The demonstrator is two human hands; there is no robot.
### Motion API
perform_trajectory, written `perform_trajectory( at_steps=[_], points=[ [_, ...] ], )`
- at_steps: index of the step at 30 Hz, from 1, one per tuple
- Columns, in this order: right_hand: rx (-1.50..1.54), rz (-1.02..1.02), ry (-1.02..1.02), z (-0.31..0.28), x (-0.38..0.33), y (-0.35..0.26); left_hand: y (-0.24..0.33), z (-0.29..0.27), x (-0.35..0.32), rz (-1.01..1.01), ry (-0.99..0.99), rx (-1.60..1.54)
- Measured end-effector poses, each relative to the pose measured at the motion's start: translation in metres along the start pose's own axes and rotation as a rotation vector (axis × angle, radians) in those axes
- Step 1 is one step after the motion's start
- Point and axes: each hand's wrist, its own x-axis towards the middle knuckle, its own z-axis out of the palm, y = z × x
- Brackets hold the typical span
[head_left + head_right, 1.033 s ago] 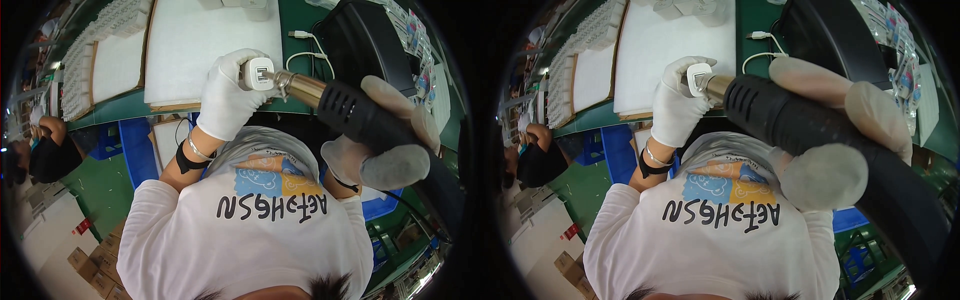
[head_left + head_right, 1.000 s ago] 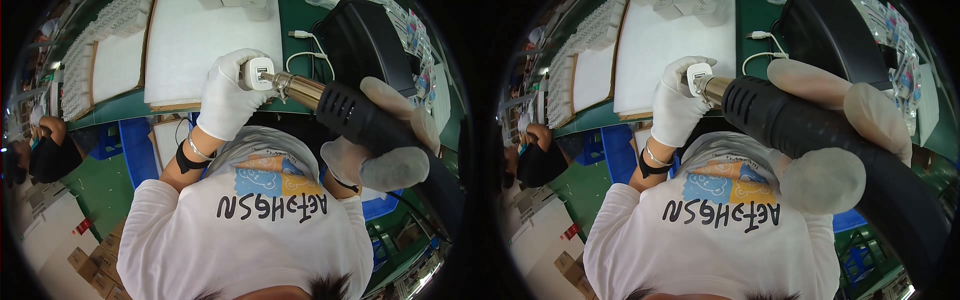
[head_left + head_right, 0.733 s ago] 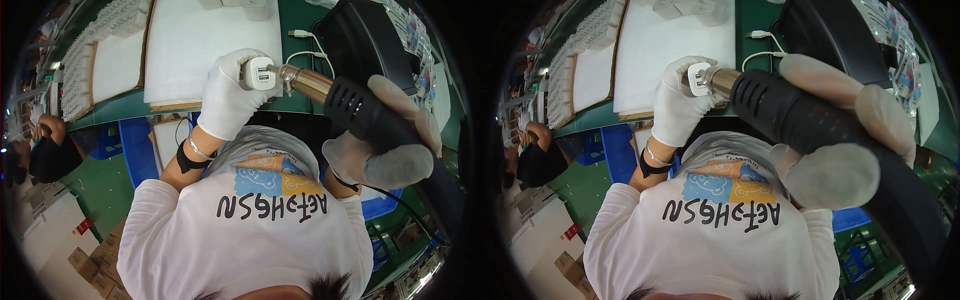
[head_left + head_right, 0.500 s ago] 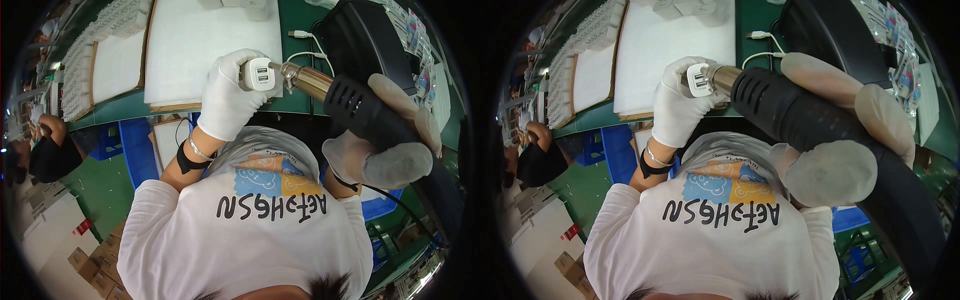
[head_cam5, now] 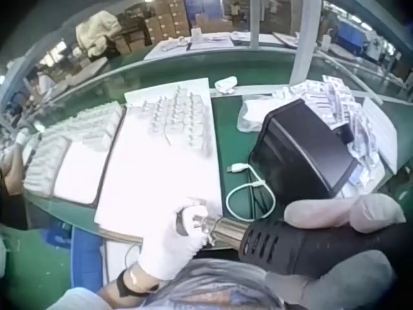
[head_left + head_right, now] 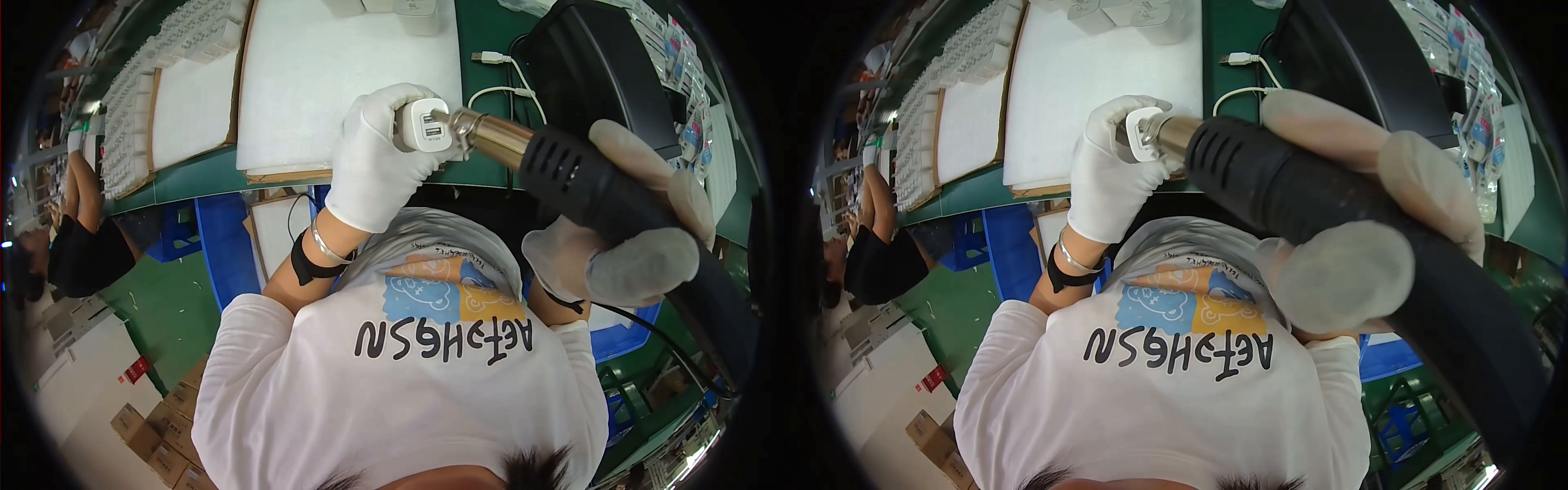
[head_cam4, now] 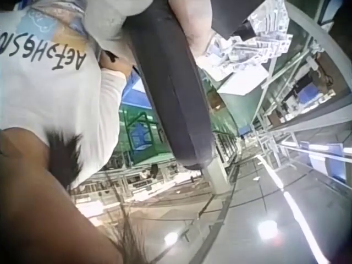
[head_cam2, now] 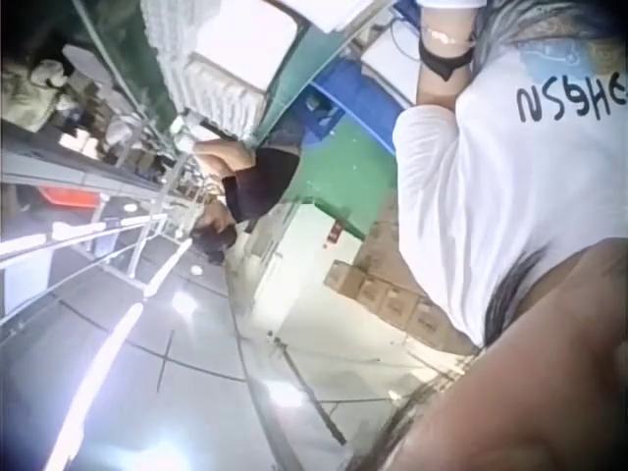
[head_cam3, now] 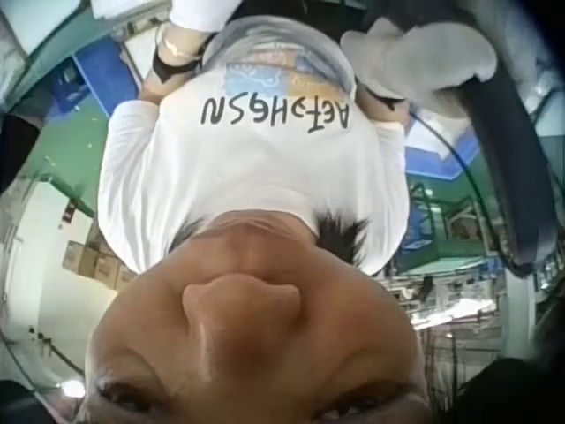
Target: The person picks up a power adapter from a tray, applies heat to the USB ports and the plug side with a heat gun, and then sets it back down to repeat the process with another adapter.
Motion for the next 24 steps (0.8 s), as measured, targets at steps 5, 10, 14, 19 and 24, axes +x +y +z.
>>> perform_trajectory(
  at_steps=[5,10,14,19,24],
  points=[
    [0.001,-0.013,0.013,0.004,0.0,0.0,-0.008,-0.002,-0.001,-0.027,-0.04,-0.037],
    [0.006,-0.029,0.026,0.031,0.004,-0.003,-0.01,-0.004,-0.002,0.032,-0.03,0.085],
    [0.005,-0.043,0.038,-0.011,0.005,0.0,-0.012,-0.003,-0.003,0.018,-0.004,0.06],
    [0.0,-0.057,0.054,0.008,0.002,-0.003,-0.007,-0.005,0.0,0.018,-0.003,0.056],
    [-0.007,-0.064,0.067,0.009,-0.001,0.009,-0.007,-0.003,0.0,-0.004,-0.01,0.065]
  ],
)
